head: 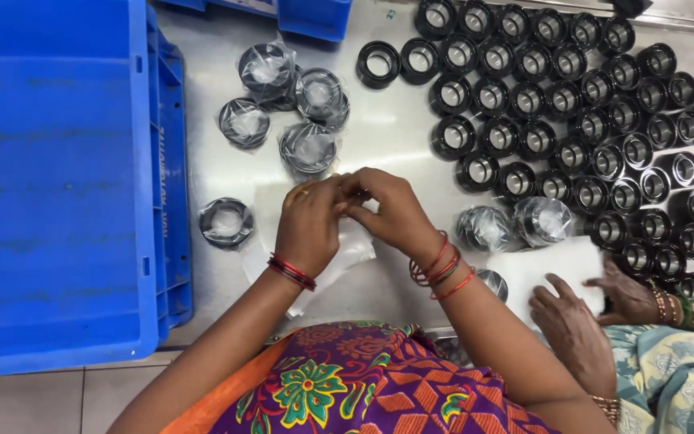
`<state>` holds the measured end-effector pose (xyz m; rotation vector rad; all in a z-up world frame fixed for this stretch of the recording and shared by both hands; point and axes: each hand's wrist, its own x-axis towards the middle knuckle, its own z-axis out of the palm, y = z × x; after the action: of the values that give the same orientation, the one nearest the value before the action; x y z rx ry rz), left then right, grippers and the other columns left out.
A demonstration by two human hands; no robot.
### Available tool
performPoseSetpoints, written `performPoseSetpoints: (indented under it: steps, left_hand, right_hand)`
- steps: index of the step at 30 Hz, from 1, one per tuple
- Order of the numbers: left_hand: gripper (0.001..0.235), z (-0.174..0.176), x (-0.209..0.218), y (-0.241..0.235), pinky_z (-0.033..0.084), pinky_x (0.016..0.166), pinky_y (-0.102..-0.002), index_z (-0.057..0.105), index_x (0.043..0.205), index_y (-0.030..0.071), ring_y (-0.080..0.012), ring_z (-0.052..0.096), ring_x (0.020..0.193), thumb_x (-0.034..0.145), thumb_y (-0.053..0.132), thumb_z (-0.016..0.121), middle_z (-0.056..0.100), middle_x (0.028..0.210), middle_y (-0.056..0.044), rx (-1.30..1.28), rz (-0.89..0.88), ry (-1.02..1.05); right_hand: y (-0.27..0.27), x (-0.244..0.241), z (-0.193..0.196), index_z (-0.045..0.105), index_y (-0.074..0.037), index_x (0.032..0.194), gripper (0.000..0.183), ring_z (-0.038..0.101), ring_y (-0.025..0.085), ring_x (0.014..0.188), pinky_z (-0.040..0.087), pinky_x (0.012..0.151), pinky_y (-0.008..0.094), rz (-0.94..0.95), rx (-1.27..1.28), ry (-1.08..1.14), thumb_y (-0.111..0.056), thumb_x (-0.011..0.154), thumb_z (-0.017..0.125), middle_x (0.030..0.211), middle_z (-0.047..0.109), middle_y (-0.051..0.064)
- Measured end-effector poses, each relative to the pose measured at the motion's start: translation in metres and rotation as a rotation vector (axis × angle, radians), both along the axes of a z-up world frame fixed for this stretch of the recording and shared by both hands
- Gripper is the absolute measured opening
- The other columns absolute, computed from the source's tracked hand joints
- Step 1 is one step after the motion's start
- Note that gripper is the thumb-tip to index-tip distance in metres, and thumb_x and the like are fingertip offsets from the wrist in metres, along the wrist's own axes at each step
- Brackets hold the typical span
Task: The person organizes wrapped mechanical parts in a blue crate, moves the crate, and then wraps individual black circular parts in white plastic film at a workbench alongside another person.
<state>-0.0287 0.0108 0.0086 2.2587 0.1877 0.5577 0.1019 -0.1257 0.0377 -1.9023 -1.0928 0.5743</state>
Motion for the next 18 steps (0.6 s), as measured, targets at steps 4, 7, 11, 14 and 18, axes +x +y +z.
performPoseSetpoints:
  steps: [4, 7, 11, 14, 18]
  left_hand:
    - [0.003, 0.014, -0.009, 0.009, 0.045, 0.113, -0.046, 0.051, 0.107, 0.006, -0.0307, 0.07, 0.106, 0.106, 0.009, 0.05, 0.072, 0.132, -0.013, -0.124, -0.038, -0.214]
    - [0.015, 0.019, -0.007, 0.008, 0.053, 0.082, -0.025, 0.042, 0.105, 0.005, -0.009, 0.053, 0.071, 0.11, 0.02, 0.044, 0.072, 0.134, -0.013, -0.655, -0.054, -0.101]
    - [0.02, 0.025, 0.008, 0.014, 0.047, 0.076, -0.02, 0.041, 0.106, 0.004, -0.0039, 0.048, 0.074, 0.113, 0.023, 0.042, 0.072, 0.134, -0.016, -0.661, -0.122, -0.159]
    - [0.019, 0.027, 0.008, 0.013, 0.049, 0.084, -0.023, 0.042, 0.109, 0.004, -0.0056, 0.052, 0.081, 0.113, 0.023, 0.043, 0.071, 0.136, -0.017, -0.666, -0.126, -0.17]
    - [0.019, 0.018, 0.014, 0.007, 0.049, 0.106, -0.029, 0.041, 0.112, 0.005, -0.0137, 0.063, 0.12, 0.116, 0.024, 0.041, 0.068, 0.137, -0.019, -0.706, -0.167, -0.238]
  right_hand:
    - [-0.017, 0.011, -0.009, 0.056, 0.001, 0.12, 0.042, 0.065, 0.018, 0.102, 0.058, 0.091, 0.032, 0.042, 0.305, 0.273, 0.0, 0.085, 0.08, 0.113, 0.062, 0.007]
    - [-0.033, 0.009, -0.034, 0.049, -0.001, 0.127, 0.058, 0.062, 0.014, 0.106, 0.055, 0.091, 0.029, 0.03, 0.306, 0.562, 0.001, 0.079, 0.082, 0.115, 0.06, 0.003]
    - [-0.047, 0.005, -0.068, 0.058, 0.001, 0.122, 0.033, 0.069, 0.016, 0.095, 0.06, 0.089, 0.031, -0.091, 0.188, 0.613, 0.0, 0.093, 0.074, 0.103, 0.069, 0.012]
    - [-0.045, -0.002, -0.043, 0.068, 0.005, 0.122, 0.02, 0.069, 0.017, 0.107, 0.06, 0.096, 0.032, -0.17, 0.2, 0.519, -0.002, 0.104, 0.071, 0.111, 0.07, 0.015]
    - [-0.028, -0.013, 0.006, 0.052, -0.001, 0.133, 0.05, 0.063, 0.015, 0.114, 0.057, 0.097, 0.027, -0.052, 0.302, 0.453, -0.006, 0.09, 0.077, 0.124, 0.061, 0.009]
